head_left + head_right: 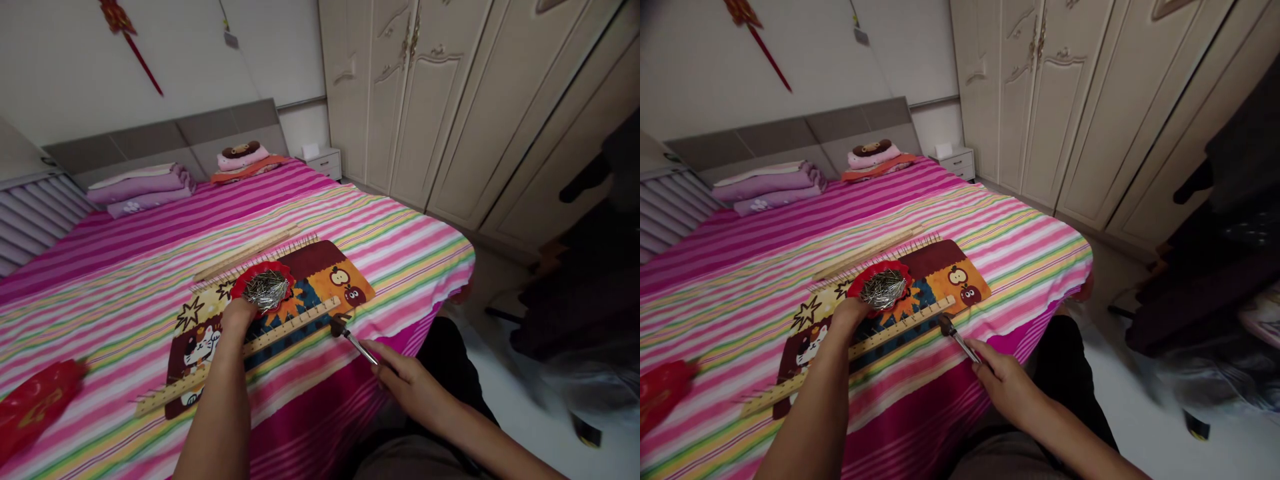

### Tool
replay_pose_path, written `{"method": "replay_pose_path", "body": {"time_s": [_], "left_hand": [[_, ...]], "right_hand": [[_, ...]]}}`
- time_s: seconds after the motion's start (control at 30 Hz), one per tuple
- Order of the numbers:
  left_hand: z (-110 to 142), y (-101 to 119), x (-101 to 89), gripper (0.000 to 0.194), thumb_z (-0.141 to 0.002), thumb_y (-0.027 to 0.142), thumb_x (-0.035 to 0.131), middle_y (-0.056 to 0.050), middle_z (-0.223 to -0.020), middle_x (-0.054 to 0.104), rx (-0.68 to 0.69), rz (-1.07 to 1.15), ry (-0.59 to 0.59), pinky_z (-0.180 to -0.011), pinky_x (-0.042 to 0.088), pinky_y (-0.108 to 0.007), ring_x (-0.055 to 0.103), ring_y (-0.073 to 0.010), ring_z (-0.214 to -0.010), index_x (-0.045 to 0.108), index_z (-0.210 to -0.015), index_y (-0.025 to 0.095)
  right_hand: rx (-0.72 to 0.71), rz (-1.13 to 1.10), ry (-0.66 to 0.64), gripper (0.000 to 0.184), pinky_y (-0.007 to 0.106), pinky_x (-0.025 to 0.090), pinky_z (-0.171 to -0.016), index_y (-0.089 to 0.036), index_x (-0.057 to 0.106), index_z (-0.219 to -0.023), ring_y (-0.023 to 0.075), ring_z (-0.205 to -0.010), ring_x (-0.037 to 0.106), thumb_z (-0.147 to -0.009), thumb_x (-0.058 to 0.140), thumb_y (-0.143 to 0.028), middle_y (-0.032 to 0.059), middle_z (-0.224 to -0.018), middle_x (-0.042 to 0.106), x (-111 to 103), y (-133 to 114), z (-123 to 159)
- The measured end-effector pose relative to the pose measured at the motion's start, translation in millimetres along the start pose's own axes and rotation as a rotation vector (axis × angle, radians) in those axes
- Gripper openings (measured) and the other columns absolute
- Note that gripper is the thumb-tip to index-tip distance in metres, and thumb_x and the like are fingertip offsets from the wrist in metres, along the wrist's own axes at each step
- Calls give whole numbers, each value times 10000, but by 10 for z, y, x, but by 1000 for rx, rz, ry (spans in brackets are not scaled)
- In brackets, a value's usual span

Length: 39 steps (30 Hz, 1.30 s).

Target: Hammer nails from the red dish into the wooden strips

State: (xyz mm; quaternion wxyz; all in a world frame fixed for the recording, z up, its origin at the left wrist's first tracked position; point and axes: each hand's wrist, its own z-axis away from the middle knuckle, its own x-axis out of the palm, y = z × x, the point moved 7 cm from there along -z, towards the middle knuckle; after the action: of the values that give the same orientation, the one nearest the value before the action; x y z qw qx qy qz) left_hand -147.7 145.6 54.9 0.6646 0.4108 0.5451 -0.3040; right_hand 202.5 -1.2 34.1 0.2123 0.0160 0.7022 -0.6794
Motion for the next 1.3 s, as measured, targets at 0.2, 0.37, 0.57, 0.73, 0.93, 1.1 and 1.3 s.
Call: {"method": "replay_pose_path", "body": {"time_s": [0.2, 0.37, 0.57, 0.73, 0.93, 1.1, 1.3], "left_hand": [[116, -26, 43, 165, -664, 317, 604, -83, -844, 721, 21, -33, -106, -713, 448, -318, 647, -244, -834, 686, -781, 235], [207, 133, 58, 137, -691, 276, 584, -54, -955, 714, 93, -133, -106, -847, 392, -421, 622, -278, -946, 692, -775, 268], [225, 123, -36, 107, -711, 226, 552, -58, -852, 702, 183, -114, -108, -724, 408, -305, 621, -217, -839, 657, -730, 212], [266, -75, -163, 120, -659, 311, 603, 1, -669, 652, 185, 364, -56, -639, 402, -260, 568, -150, -649, 635, -686, 198], [654, -61, -152, 496, -465, 472, 759, -29, -740, 678, 145, 1028, -121, -659, 435, -272, 569, -148, -676, 689, -845, 161], [1056, 7, 62, 422, -440, 452, 771, -6, -665, 651, 47, 1193, -144, -648, 445, -255, 564, -127, -641, 666, -726, 161], [1207, -119, 478, 375, -496, 450, 720, -1, -643, 642, -72, 1218, -6, -619, 451, -250, 570, -126, -620, 663, -729, 162]], "right_hand": [[21, 28, -17, 470, 313, 541, -707, -132, 589, -1270, 204, -767, 665, -855, 443, -298, 70, -908, 725, 68, 11, 4], [1, 34, -33, 495, 314, 533, -775, -96, 601, -1249, 227, -873, 670, -842, 448, -332, 99, -996, 726, 109, 10, -9], [24, 53, -31, 518, 305, 542, -724, -99, 585, -1267, 215, -799, 676, -838, 433, -346, 86, -941, 732, 95, 91, -18], [2, 22, -21, 511, 310, 529, -771, -94, 596, -1254, 225, -856, 671, -835, 447, -346, 100, -999, 725, 91, 107, -21], [44, 17, -20, 505, 293, 513, -670, -117, 595, -1255, 194, -719, 624, -832, 450, -353, 60, -843, 700, 93, 116, -11], [65, -37, -18, 501, 252, 451, -562, -113, 584, -1257, 146, -588, 517, -832, 449, -341, 18, -717, 612, 84, 105, -3], [67, -35, -20, 494, 228, 359, -480, -116, 585, -1248, 115, -505, 380, -824, 458, -335, -35, -600, 461, 79, 106, 12]]}}
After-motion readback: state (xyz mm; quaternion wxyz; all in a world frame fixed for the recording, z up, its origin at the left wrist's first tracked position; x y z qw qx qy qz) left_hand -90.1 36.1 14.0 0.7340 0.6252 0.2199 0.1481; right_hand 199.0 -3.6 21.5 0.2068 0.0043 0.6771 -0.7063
